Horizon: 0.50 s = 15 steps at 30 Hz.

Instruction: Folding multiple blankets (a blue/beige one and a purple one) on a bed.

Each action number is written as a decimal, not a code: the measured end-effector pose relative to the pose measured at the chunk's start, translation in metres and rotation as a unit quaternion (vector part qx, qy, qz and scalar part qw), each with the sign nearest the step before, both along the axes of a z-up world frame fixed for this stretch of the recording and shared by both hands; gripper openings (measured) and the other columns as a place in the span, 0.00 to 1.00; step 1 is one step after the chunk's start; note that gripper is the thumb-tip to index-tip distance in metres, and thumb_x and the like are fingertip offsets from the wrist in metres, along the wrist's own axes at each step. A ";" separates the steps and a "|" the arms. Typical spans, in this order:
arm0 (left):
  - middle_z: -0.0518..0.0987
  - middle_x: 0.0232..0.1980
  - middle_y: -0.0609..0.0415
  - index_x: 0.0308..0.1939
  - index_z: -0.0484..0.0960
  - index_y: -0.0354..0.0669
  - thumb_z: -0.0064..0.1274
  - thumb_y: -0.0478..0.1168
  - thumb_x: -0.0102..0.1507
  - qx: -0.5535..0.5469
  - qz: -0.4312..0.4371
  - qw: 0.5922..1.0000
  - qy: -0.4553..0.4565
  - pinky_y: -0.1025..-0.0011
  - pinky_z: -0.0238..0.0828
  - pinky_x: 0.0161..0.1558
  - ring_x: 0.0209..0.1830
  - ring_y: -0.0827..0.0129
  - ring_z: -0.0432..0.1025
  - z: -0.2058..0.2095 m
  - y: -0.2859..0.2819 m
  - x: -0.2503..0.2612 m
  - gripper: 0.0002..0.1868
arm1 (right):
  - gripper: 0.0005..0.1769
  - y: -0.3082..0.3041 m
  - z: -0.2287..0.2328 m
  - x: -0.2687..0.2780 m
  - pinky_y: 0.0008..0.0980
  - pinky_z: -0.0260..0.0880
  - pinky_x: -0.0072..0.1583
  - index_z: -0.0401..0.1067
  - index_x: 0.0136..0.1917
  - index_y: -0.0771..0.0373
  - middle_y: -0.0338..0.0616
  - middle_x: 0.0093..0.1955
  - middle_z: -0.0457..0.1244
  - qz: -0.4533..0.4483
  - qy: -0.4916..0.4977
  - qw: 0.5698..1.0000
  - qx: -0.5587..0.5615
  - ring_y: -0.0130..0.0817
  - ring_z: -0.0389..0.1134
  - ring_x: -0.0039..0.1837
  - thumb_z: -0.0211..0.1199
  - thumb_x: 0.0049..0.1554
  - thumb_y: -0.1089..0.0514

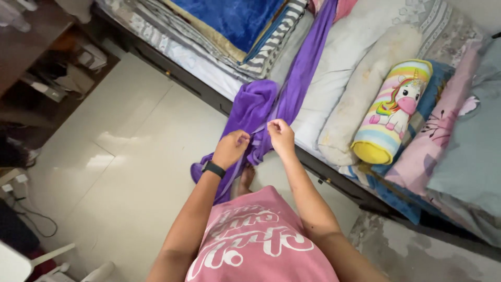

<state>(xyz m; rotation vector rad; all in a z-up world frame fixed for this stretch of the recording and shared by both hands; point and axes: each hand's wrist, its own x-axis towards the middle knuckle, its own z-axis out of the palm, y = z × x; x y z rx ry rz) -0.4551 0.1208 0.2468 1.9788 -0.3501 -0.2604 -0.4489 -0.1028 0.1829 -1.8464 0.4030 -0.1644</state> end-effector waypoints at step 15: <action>0.83 0.41 0.43 0.44 0.82 0.40 0.55 0.37 0.62 -0.022 -0.010 0.999 -0.026 0.63 0.76 0.42 0.42 0.52 0.79 -0.034 -0.091 0.094 0.08 | 0.06 -0.090 -0.113 0.117 0.27 0.68 0.42 0.76 0.47 0.64 0.38 0.36 0.67 0.006 0.052 0.997 0.064 0.25 0.67 0.37 0.63 0.58 0.60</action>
